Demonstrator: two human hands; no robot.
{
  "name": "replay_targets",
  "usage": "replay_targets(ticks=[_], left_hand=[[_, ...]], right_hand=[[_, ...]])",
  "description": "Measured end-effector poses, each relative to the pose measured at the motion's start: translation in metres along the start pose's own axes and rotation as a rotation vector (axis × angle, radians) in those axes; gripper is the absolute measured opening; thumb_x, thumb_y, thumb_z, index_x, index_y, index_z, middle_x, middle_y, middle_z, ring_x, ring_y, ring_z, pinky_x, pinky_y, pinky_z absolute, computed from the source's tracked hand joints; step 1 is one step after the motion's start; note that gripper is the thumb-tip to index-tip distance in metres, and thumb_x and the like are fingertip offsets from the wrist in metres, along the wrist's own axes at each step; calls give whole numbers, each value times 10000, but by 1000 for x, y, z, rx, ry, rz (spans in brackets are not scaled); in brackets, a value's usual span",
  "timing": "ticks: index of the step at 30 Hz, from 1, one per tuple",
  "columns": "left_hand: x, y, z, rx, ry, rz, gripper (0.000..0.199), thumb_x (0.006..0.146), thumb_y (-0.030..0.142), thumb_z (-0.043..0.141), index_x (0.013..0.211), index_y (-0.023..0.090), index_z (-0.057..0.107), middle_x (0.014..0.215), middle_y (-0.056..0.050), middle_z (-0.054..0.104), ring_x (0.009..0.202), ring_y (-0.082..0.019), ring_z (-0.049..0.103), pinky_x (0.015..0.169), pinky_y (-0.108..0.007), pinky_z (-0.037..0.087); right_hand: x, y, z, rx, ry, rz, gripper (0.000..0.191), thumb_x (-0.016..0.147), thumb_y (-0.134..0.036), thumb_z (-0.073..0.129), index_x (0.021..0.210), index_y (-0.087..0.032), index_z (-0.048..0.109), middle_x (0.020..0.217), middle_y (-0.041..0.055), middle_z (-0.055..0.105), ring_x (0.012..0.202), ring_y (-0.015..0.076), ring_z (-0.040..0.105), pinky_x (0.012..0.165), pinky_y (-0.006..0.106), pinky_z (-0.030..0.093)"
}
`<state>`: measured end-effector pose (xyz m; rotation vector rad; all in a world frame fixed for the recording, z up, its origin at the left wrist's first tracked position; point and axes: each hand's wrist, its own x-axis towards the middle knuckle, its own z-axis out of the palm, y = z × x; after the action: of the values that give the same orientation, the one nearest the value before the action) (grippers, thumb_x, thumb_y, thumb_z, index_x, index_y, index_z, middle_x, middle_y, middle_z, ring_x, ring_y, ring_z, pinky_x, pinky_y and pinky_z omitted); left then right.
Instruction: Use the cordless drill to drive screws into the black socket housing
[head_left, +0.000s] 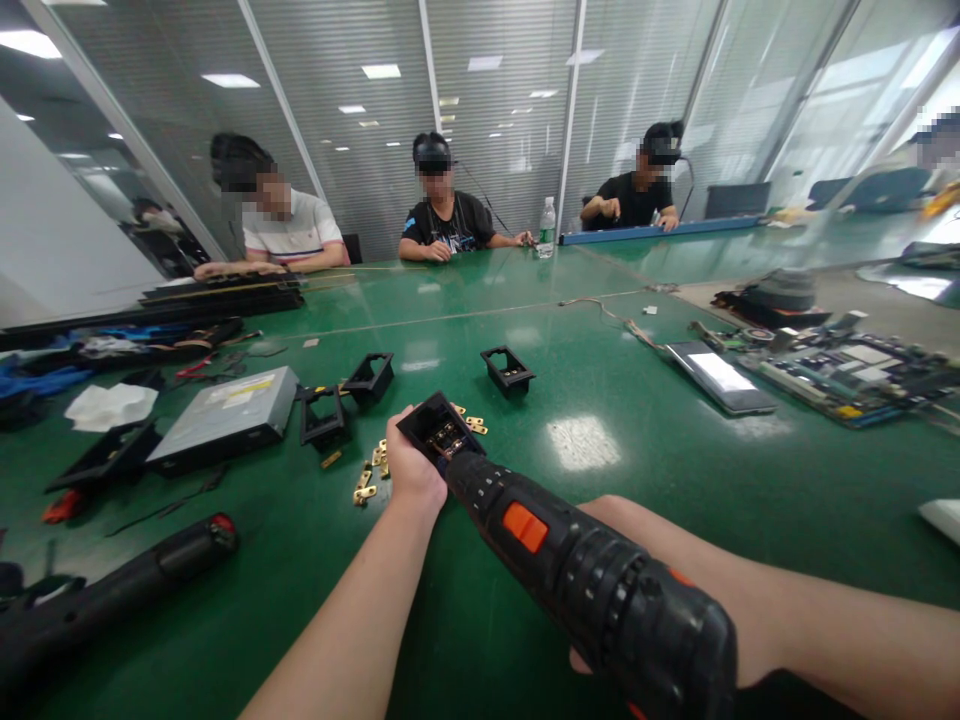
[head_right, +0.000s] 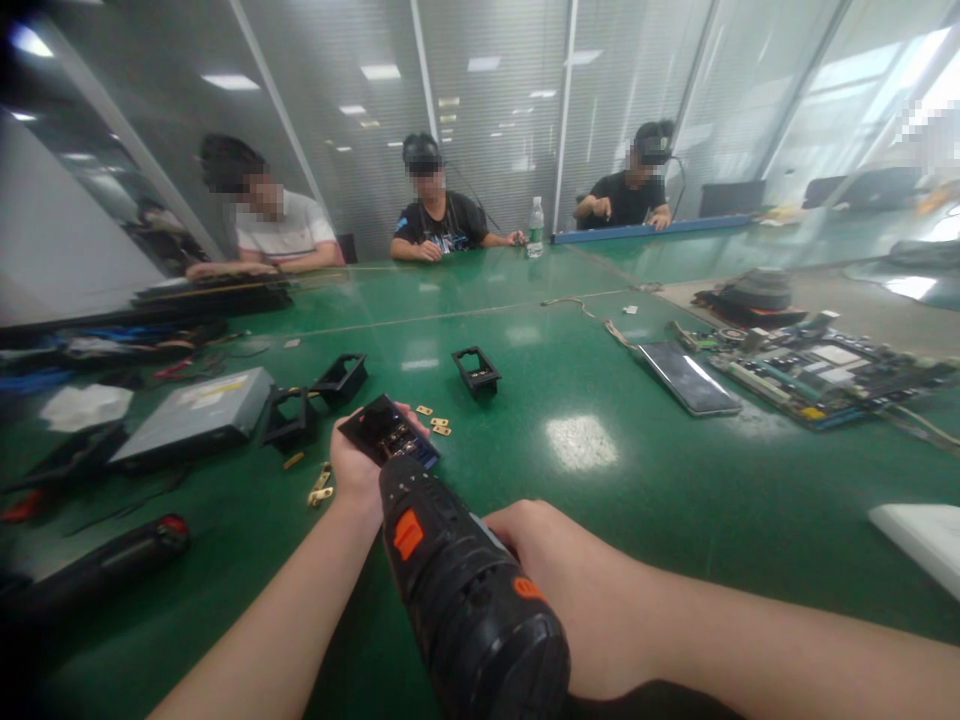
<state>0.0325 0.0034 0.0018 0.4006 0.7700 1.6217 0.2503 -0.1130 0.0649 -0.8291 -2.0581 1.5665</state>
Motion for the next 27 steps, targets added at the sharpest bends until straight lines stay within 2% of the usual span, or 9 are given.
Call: replay_targets(ticks=[4,9,11,12,13,15,18,21,27], left_hand=[[-3,1,4,6,28,-29,297,743,424,499,714,164,641,661,-60,659,565,-235,646,545,-360,526],[-4,1,7,-6,57,-47,291,751,425,493,695,174,630,636,-54,644,555,-230,640,540,-351,519],[-3,1,6,-13,68,-31,285,754,424,496,689,177,623,628,-45,637,540,-223,633,530,-345,515],[-2,0,5,-17,73,-20,280,754,425,504,685,179,619,617,-38,630,533,-218,629,530,-341,515],[-1,0,5,-21,77,-12,278,753,428,514,681,180,617,606,-31,623,528,-213,626,533,-337,517],[0,-1,4,-25,83,-3,275,746,435,543,678,179,619,586,-20,613,528,-207,627,552,-333,526],[0,-1,4,-35,82,-4,277,741,442,573,676,177,626,577,-20,614,567,-214,651,599,-337,545],[1,-2,5,-53,82,2,266,743,430,582,674,178,629,580,-21,617,623,-226,675,646,-341,555],[0,-1,5,-61,97,45,220,733,387,600,683,176,636,598,-13,624,630,-209,672,651,-316,545]], right_hand=[[3,-5,-1,53,-57,98,255,685,-255,756,802,-168,546,742,-20,541,689,165,482,609,283,426],[5,-10,-1,74,-58,112,248,686,-208,765,831,-170,568,737,-35,552,672,144,465,598,267,414],[4,-12,-1,99,-14,86,347,677,-201,754,988,-160,605,826,8,605,745,179,534,653,284,462],[3,-13,-1,118,2,65,512,660,-197,755,1142,-152,589,916,48,633,840,220,581,711,308,493],[3,-13,0,141,9,46,723,639,-190,758,1316,-145,507,1034,96,642,973,269,600,787,339,512],[2,-12,1,200,-2,9,1079,619,-176,754,1543,-137,198,1247,168,586,1179,324,559,941,406,491],[1,-8,4,234,-24,-6,1245,641,-164,729,1576,-142,-92,1301,190,563,1165,317,591,1040,482,428],[1,-10,5,236,-20,32,1276,637,-151,736,1576,-151,-127,1245,178,600,1082,304,634,1030,497,435],[2,-11,2,273,-40,0,1233,668,-238,786,1593,-144,-23,1239,195,602,1104,313,625,1021,495,447]])
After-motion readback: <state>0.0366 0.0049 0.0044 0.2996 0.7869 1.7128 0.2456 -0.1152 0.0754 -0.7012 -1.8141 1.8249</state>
